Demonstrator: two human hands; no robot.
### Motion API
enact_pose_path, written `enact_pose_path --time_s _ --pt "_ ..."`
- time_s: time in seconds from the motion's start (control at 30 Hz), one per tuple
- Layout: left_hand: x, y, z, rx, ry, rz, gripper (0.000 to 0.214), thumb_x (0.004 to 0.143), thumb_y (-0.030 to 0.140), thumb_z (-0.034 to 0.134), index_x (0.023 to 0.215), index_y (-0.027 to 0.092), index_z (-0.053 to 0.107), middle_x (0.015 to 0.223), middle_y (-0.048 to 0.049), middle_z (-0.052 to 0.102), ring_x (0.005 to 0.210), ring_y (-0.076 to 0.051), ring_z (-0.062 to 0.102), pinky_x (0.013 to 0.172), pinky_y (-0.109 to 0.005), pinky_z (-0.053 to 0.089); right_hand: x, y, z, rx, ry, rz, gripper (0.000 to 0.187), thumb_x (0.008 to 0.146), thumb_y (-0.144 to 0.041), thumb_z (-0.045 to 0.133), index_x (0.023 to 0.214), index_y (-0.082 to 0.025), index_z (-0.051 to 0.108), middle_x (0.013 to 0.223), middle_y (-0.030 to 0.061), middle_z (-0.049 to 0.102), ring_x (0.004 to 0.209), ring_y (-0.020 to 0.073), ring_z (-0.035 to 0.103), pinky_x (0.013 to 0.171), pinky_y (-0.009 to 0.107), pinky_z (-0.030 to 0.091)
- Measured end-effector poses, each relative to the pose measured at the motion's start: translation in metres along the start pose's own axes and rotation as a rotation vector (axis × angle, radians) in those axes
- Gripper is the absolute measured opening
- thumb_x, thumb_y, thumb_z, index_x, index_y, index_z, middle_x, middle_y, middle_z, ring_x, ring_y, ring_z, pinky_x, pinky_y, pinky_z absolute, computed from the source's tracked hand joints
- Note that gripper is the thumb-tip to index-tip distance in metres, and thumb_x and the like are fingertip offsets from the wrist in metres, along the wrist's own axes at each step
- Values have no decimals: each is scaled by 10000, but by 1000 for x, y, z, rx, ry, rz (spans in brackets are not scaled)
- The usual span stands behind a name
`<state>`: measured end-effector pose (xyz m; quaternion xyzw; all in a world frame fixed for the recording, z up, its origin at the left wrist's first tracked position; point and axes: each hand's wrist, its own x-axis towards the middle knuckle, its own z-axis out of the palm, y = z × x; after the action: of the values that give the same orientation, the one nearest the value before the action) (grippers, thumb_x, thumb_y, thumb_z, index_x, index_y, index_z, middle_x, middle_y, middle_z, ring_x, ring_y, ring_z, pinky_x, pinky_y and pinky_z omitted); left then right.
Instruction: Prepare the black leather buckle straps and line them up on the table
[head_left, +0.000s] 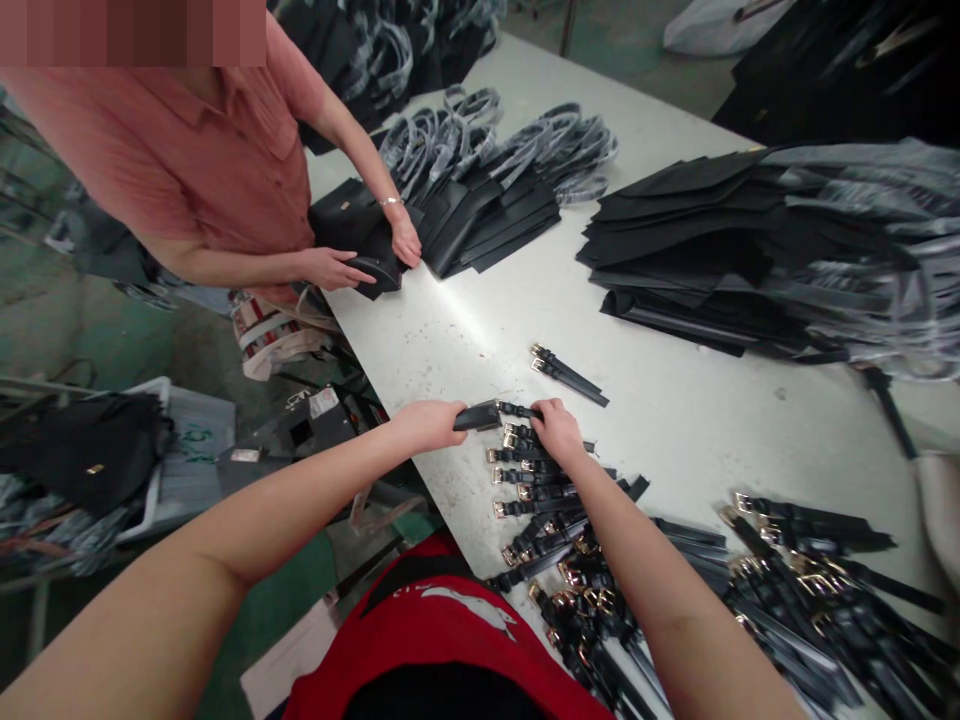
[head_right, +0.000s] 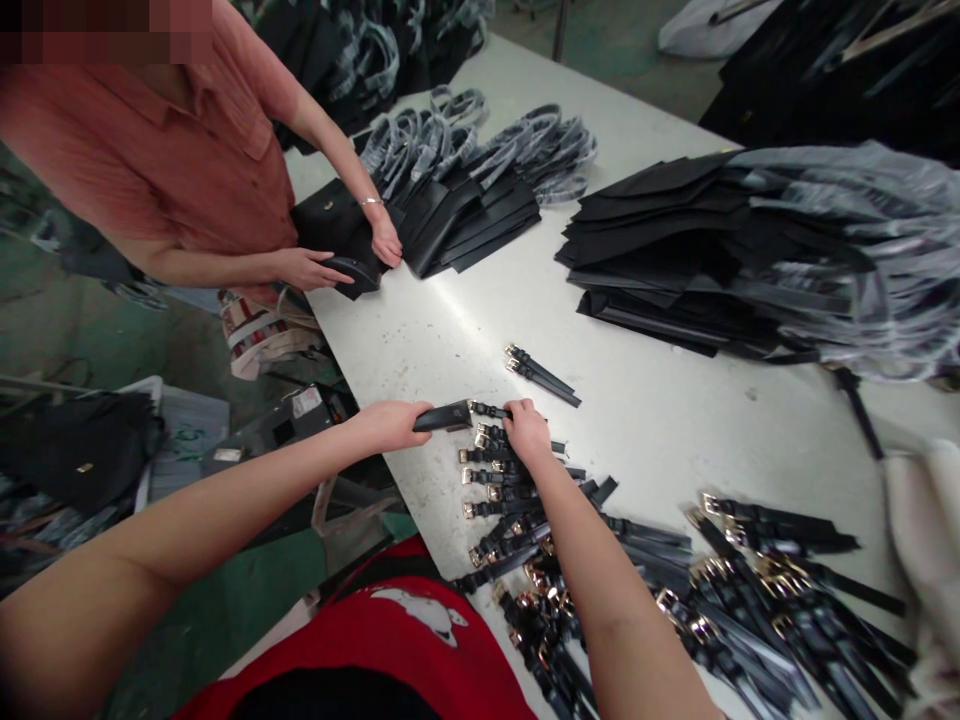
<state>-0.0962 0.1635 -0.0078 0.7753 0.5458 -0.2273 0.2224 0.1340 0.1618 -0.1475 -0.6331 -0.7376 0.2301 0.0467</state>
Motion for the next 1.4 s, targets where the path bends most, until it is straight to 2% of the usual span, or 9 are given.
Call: enact_pose_path --time_s 0.2,0.33,0.53,0.67,0.83,0.93,1.03,1.17,1.4 --pt "35 18 -4 48 7 23 344 702 432 435 973 241 527 891 -47 617 767 -199 568 628 -275 421 6 5 2 98 -19 46 218 760 -255 472 968 -237 536 974 22 467 834 132 488 754 230 348" --pt "34 20 -11 99 -27 34 322 708 405 433 974 253 533 893 -43 620 792 -210 569 668 -299 427 8 5 1 123 -16 45 209 749 -253 486 949 -238 541 958 17 471 825 130 487 744 229 348" --pt "39 39 -22 130 -60 106 340 680 396 467 966 233 547 915 -59 619 831 -232 569 683 -314 429 7 7 1 124 -14 20 222 741 -234 485 958 -230 536 968 23 471 829 130 487 747 230 350" --pt "44 41 -27 169 -94 67 370 683 389 460 992 207 550 942 -79 615 847 -232 564 704 -310 420 7 10 3 131 1 2 229 743 -216 472 962 -236 533 974 23 470 848 134 488 762 236 350" --pt "49 46 -26 136 -74 105 357 671 391 465 968 218 562 913 -65 626 809 -218 570 659 -285 419 8 11 1 126 -5 9 235 740 -202 471 965 -235 531 984 29 473 855 139 488 762 241 351" --pt "50 35 -20 82 -50 68 366 674 404 461 964 206 566 909 -65 627 786 -201 568 647 -264 412 7 11 -1 129 -20 12 242 741 -200 470 972 -238 531 989 28 474 861 140 488 766 240 351" --pt "39 9 -12 55 -36 -4 372 678 407 458 965 196 567 881 -71 630 761 -202 565 631 -266 410 7 10 -2 132 -25 23 248 745 -207 466 982 -242 531 999 27 471 865 141 486 770 240 350" --pt "7 -22 3 10 -6 -87 415 693 437 440 1022 207 545 872 -64 628 749 -205 568 617 -265 410 9 8 -5 124 -49 32 261 742 -210 465 992 -246 531 1007 26 469 860 138 488 762 234 352" --pt "-53 -28 30 -272 87 -177 461 726 443 434 1129 223 483 964 -56 612 830 -199 572 680 -246 413 -10 13 -10 -24 -87 39 253 702 -208 481 941 -220 563 966 50 510 860 160 494 746 249 357"
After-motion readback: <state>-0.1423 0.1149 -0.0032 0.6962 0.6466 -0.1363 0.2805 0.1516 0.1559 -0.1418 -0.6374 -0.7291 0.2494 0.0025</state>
